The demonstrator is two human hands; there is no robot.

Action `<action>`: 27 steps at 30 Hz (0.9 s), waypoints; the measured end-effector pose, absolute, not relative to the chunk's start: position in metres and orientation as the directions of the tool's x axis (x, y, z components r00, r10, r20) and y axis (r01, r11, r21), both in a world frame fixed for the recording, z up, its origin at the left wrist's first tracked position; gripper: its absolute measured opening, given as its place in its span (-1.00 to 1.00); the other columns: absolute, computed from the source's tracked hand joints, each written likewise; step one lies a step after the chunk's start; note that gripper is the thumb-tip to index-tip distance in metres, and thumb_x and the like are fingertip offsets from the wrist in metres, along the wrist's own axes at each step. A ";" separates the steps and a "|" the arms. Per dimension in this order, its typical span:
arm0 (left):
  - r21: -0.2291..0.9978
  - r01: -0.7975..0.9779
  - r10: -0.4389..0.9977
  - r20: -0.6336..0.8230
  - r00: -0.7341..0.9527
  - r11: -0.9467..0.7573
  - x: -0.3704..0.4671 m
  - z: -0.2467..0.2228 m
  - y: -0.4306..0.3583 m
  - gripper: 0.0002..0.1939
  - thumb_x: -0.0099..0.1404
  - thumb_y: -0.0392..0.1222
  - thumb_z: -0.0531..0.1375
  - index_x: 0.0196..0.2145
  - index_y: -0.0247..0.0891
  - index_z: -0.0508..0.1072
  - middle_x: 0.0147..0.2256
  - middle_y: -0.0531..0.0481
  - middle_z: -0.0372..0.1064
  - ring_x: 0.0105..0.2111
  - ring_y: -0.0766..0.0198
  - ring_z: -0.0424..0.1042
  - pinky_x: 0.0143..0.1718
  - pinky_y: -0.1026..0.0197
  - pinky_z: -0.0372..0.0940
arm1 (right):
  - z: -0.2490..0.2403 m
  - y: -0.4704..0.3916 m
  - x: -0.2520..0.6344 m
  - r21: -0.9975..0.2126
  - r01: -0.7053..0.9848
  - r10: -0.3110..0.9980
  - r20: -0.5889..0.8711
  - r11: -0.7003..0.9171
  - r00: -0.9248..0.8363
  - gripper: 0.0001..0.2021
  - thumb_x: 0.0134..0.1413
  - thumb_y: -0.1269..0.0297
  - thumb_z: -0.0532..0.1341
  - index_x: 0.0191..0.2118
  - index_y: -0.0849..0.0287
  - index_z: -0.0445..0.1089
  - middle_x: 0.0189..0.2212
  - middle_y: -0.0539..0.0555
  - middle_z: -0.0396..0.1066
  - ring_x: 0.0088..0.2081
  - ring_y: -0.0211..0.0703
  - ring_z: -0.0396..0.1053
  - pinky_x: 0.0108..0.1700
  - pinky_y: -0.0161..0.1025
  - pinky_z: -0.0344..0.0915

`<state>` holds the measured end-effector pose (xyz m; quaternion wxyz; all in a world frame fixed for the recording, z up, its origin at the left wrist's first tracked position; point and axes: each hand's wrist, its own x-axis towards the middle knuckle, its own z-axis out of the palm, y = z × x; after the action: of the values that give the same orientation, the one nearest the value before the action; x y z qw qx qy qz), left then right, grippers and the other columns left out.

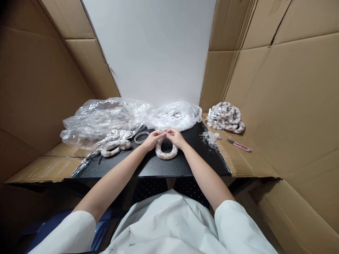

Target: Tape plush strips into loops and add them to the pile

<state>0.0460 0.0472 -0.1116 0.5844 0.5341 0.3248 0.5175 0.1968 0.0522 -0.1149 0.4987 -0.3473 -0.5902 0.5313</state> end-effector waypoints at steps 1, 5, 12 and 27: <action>0.963 -0.237 0.955 0.185 0.232 -0.129 0.046 -0.112 0.048 -0.66 -0.14 -0.06 0.45 -0.46 -0.32 0.51 -0.52 0.03 0.42 -0.48 0.34 0.32 -0.40 0.30 0.19 | -0.115 0.052 0.196 -0.974 -0.120 0.945 0.217 0.193 -0.243 -0.64 -0.35 0.08 0.39 -0.48 0.14 0.26 -0.63 -0.13 0.36 -0.68 -0.44 0.04 -0.61 -0.40 -0.05; 0.964 -0.186 0.969 0.213 0.128 -0.188 0.043 -0.113 0.052 -0.67 -0.08 0.00 0.42 -0.53 -0.33 0.50 -0.60 0.08 0.33 -0.58 0.41 0.21 -0.50 0.33 0.12 | -0.115 0.052 0.195 -0.982 -0.118 0.961 0.171 0.148 -0.216 -0.65 -0.38 0.10 0.40 -0.42 0.17 0.37 -0.60 -0.05 0.43 -0.67 -0.40 0.09 -0.61 -0.38 -0.02; 0.912 -0.408 0.990 0.021 0.137 0.037 0.038 -0.111 0.058 -0.71 0.02 -0.04 0.36 -0.39 -0.31 0.50 -0.56 0.07 0.38 -0.56 0.37 0.31 -0.48 0.30 0.20 | -0.115 0.057 0.199 -0.976 -0.158 0.987 0.156 0.150 -0.028 -0.71 -0.36 0.15 0.38 -0.47 0.18 0.38 -0.61 -0.02 0.43 -0.64 -0.33 0.18 -0.57 -0.33 0.13; 0.889 -0.459 0.998 0.031 0.060 0.000 0.040 -0.115 0.063 -0.79 -0.04 -0.36 0.21 -0.36 -0.28 0.38 -0.47 0.07 0.44 -0.41 0.31 0.41 -0.27 0.27 0.26 | -0.116 0.047 0.195 -0.904 0.207 0.926 0.376 0.374 -0.029 -0.91 -0.32 0.30 0.20 -0.54 0.15 0.31 -0.60 -0.08 0.33 -0.52 -0.26 0.25 -0.42 -0.32 0.17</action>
<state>0.0403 0.0629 -0.1153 0.6158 0.3880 0.3472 0.5914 0.1955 0.0470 -0.1156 0.5342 -0.4472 -0.6337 0.3363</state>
